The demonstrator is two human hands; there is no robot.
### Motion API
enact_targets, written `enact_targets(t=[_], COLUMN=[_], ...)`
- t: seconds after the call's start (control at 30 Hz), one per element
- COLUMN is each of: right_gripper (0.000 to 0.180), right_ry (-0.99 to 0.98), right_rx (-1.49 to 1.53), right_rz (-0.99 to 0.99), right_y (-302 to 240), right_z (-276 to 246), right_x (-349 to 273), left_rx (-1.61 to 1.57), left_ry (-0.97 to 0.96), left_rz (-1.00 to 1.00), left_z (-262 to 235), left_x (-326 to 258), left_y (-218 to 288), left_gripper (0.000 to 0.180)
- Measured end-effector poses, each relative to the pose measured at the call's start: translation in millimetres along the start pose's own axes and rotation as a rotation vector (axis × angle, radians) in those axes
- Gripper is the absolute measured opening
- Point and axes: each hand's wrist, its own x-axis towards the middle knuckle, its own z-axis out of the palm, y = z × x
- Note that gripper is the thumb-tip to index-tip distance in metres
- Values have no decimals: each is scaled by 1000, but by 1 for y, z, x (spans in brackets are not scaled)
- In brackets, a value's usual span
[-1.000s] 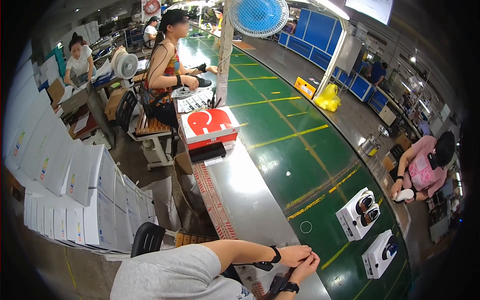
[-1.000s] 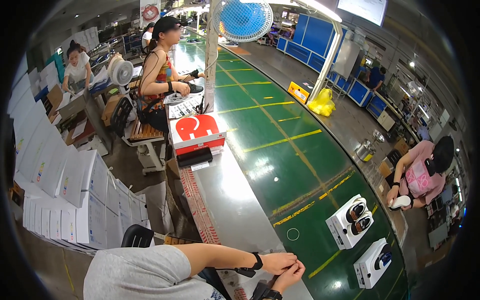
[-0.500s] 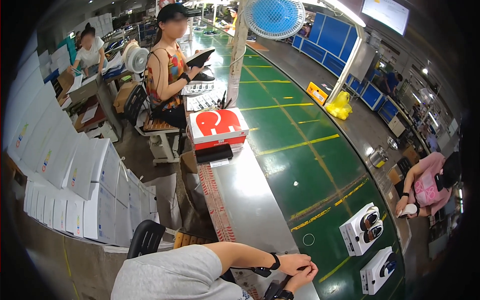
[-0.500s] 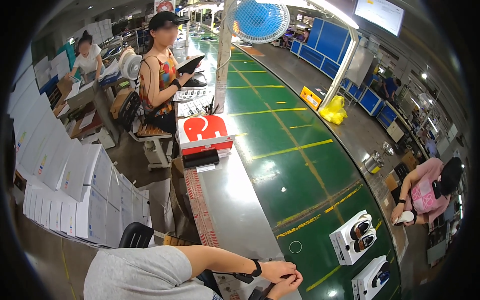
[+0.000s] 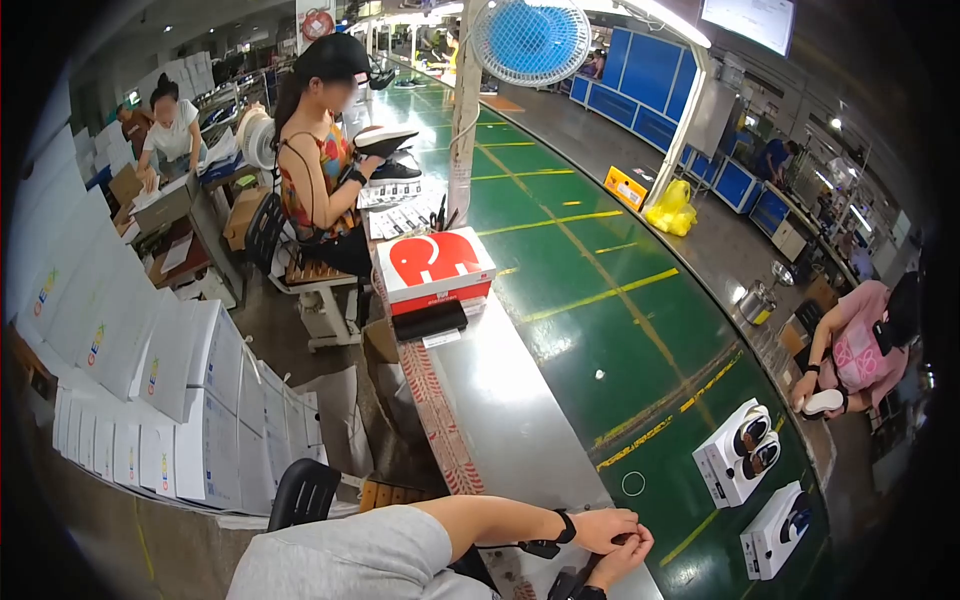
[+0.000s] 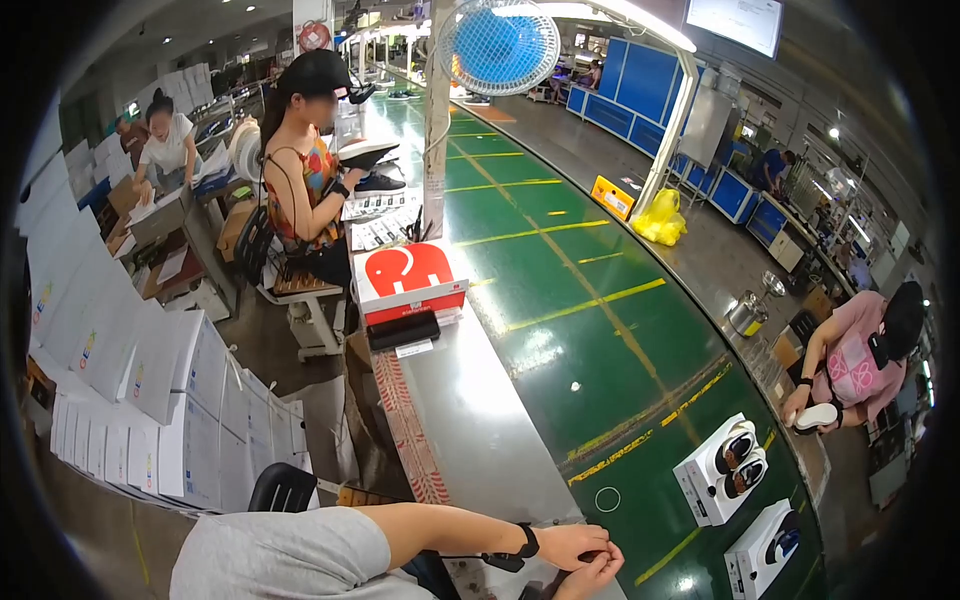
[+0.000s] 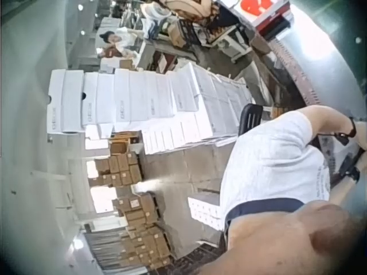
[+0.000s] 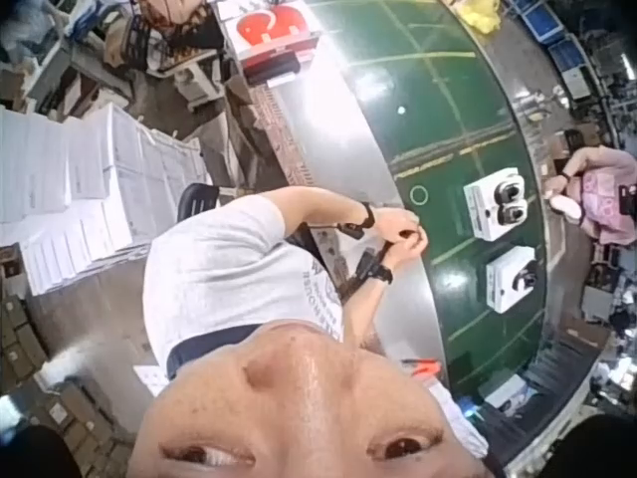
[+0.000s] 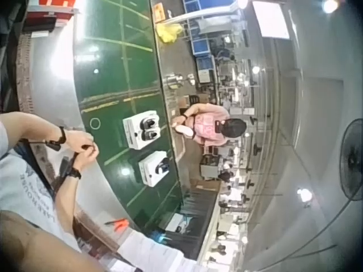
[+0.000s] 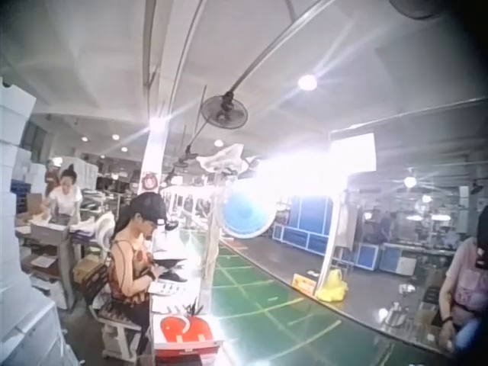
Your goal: The worker is sorting shoe boxes by scanning labels and placing them onto a conveyor belt in a shoe manufacturing facility.
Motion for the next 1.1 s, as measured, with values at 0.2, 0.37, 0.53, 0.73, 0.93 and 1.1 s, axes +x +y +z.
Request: enact_targets(t=[0.2, 0.37, 0.53, 0.73, 0.93, 1.1], right_gripper=[26, 25, 25, 26, 28, 29], right_ry=[12, 13, 1, -27, -40, 22], right_rx=[-61, 10, -61, -114, -136, -200], right_rz=[-26, -3, -15, -35, -5, -24], right_y=[-1, -1, -3, -7, -10, -16], right_z=[1, 1, 9, 15, 15, 19], right_x=[2, 0, 3, 4, 4, 1], left_rx=[19, -43, -20, -55, -117, -108], left_ry=[-6, -4, 12, -19, 36, 62], left_rz=[-1, -16, 31, 9, -57, -84], left_z=[-2, 0, -2, -4, -5, -9], left_x=[0, -2, 0, 0, 1, 1], left_y=[1, 5, -6, -15, -12, -9], left_gripper=[26, 27, 22, 19, 20, 22])
